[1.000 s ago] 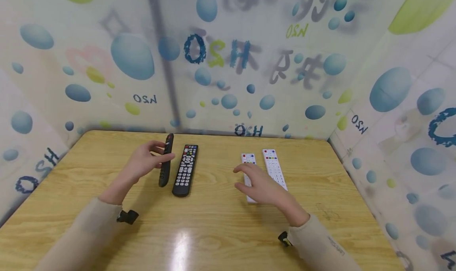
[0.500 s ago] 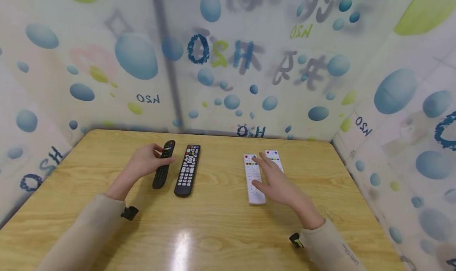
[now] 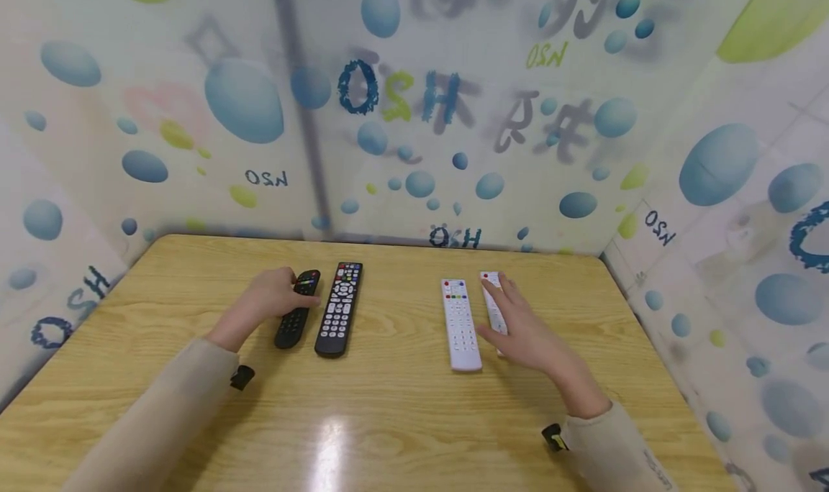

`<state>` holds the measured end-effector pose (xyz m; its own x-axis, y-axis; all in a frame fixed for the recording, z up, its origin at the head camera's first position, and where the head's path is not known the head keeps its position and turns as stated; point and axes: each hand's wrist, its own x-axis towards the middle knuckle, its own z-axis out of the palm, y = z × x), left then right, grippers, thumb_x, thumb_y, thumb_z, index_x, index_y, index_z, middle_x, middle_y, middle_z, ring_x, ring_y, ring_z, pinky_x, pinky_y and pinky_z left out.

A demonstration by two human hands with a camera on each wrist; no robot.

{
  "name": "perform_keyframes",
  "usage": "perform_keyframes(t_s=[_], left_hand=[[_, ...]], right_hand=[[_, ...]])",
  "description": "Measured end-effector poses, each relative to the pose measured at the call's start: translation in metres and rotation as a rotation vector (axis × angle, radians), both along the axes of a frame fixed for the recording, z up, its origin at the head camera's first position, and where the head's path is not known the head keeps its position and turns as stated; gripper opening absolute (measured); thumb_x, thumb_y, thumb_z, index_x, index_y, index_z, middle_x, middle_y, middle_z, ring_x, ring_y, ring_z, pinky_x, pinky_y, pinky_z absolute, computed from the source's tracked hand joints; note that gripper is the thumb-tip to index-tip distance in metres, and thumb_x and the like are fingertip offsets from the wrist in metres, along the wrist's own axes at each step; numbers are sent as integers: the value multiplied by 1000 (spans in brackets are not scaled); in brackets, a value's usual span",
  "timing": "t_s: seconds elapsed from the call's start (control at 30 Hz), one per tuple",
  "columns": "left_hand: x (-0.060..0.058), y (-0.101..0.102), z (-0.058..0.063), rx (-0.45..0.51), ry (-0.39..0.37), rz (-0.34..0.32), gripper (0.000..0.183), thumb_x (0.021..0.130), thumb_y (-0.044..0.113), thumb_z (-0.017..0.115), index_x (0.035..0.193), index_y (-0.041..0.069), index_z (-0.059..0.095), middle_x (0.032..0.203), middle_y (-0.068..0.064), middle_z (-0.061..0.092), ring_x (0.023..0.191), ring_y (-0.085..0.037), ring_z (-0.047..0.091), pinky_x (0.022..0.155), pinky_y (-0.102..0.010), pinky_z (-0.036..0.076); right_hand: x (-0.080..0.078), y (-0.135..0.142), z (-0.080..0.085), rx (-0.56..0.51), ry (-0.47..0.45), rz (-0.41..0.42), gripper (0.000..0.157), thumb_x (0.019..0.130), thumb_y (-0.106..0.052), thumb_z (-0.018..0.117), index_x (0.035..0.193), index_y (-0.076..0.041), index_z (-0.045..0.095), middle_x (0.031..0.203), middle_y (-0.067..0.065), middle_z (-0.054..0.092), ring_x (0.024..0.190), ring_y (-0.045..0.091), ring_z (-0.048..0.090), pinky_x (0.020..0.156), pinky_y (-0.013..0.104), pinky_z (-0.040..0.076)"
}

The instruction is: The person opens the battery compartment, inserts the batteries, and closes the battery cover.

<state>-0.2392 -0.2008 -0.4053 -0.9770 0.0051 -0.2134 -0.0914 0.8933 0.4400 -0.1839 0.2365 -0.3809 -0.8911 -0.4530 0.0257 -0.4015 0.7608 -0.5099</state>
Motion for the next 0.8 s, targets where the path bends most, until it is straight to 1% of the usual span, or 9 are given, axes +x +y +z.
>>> perform_keyframes(t_s=[0.17, 0.37, 0.47, 0.63, 0.8], left_hand=[[-2, 5, 2, -85, -17, -29, 58, 86, 42, 82, 108, -8, 63, 92, -13, 64, 78, -26, 56, 69, -40, 51], [-1, 9, 5, -117, -1, -32, 57, 85, 40, 84, 108, -9, 64, 90, -14, 65, 76, -26, 57, 70, -41, 54], [-1, 9, 5, -139, 8, -39, 57, 86, 40, 83, 108, -10, 64, 89, -14, 65, 75, -25, 58, 68, -39, 54], [-1, 9, 4, -181, 21, -42, 58, 87, 43, 82, 106, -10, 65, 83, -12, 63, 70, -23, 58, 59, -34, 50], [1, 7, 2, -193, 30, -46, 59, 87, 48, 81, 101, -7, 65, 79, -10, 61, 66, -22, 56, 54, -32, 46]], right_hand=[[1, 5, 2, 16, -23, -31, 75, 102, -25, 67, 160, 1, 26, 165, 32, 6, 149, 54, 8, 114, 72, 20], [0, 10, 3, 28, -39, -42, 76, 102, -27, 66, 160, 0, 25, 165, 32, 5, 150, 54, 8, 114, 72, 19], [1, 11, 4, 26, -48, -44, 77, 102, -26, 66, 160, 1, 24, 165, 33, 4, 149, 55, 8, 113, 73, 19], [3, 14, 5, 38, -58, -56, 77, 102, -23, 66, 161, 0, 22, 165, 32, 3, 149, 55, 7, 113, 73, 19], [4, 17, 3, 66, -42, -78, 78, 102, -24, 67, 161, 1, 23, 165, 34, 4, 149, 56, 4, 111, 76, 17]])
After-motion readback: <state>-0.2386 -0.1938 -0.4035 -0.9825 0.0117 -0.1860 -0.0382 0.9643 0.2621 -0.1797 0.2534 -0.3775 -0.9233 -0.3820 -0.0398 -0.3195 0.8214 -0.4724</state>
